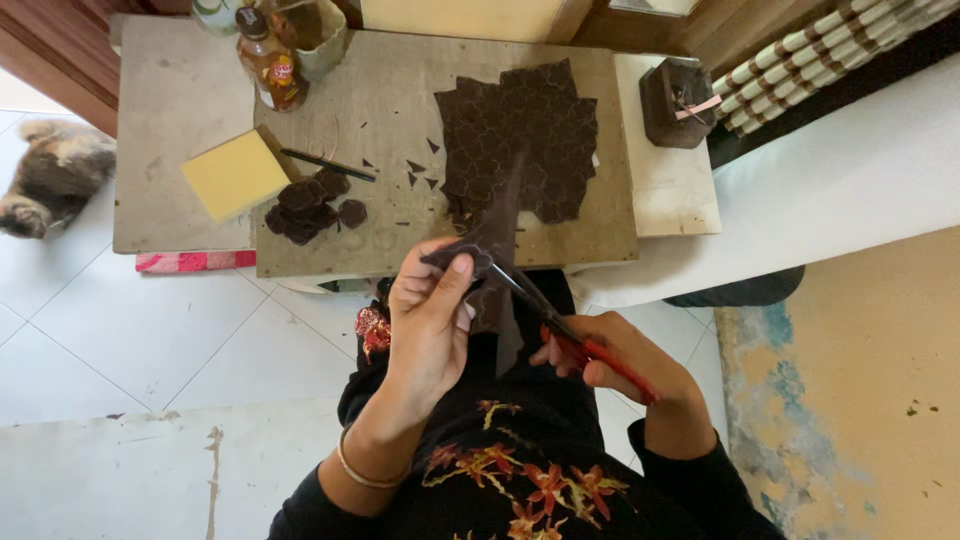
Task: The person uses red-handled scissors to cut flower-shaped pieces from a dark brown patterned sheet. They hold the sheet with the left hand and cut along the drawn outlines, then place the finished shapes on the table.
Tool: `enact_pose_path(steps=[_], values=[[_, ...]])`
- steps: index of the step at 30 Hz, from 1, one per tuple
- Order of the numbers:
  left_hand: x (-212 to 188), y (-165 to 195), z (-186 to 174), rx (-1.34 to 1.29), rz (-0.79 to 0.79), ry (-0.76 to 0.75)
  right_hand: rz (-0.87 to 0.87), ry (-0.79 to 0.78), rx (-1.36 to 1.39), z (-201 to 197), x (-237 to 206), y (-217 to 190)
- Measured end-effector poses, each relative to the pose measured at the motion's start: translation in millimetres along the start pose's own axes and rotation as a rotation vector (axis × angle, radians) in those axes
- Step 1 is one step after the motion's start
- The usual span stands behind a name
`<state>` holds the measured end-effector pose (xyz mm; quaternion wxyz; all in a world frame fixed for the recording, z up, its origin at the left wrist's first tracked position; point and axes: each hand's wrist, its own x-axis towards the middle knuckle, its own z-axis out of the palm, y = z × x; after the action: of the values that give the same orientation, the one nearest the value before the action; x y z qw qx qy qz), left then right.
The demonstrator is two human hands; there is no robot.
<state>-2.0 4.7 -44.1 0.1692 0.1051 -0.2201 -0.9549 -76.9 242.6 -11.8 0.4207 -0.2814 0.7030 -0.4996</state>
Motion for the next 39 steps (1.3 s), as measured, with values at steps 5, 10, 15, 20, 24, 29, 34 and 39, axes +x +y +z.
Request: enact_pose_path(steps=[5, 10, 15, 20, 24, 29, 34, 39], values=[[8.2, 19.1, -3.8, -0.152, 0.077, -0.015, -0.182, 0.055, 0.061, -5.9, -1.6, 14.6], [5.7, 17.3, 1.6, -0.244, 0.018, -0.017, -0.208, 0.255, 0.26, 9.1, 20.7, 32.9], [2.3, 7.0, 0.7, -0.318, -0.038, -0.155, -0.077, 0.396, 0.467, 25.2, 38.9, 45.0], [-0.4, 4.4, -14.2, -0.326, -0.098, -0.222, -0.11, 0.451, 0.444, 25.8, 46.7, 47.4], [-3.7, 2.1, -34.8, -0.472, -0.283, -0.419, -0.178, 0.786, 0.221, 7.3, 41.8, 34.8], [2.9, 1.1, -60.3, 0.002, -0.499, -0.517, -0.372, 0.879, 0.129, -24.7, 28.2, 3.6], [1.0, -5.8, -58.0, 0.421, -0.4, -0.111, -0.524, 0.785, 0.059, -32.3, 24.9, -12.9], [0.3, -11.3, -48.0, 0.065, -0.194, 0.022, -0.607, 0.653, -0.044, -25.9, 12.1, -5.7]])
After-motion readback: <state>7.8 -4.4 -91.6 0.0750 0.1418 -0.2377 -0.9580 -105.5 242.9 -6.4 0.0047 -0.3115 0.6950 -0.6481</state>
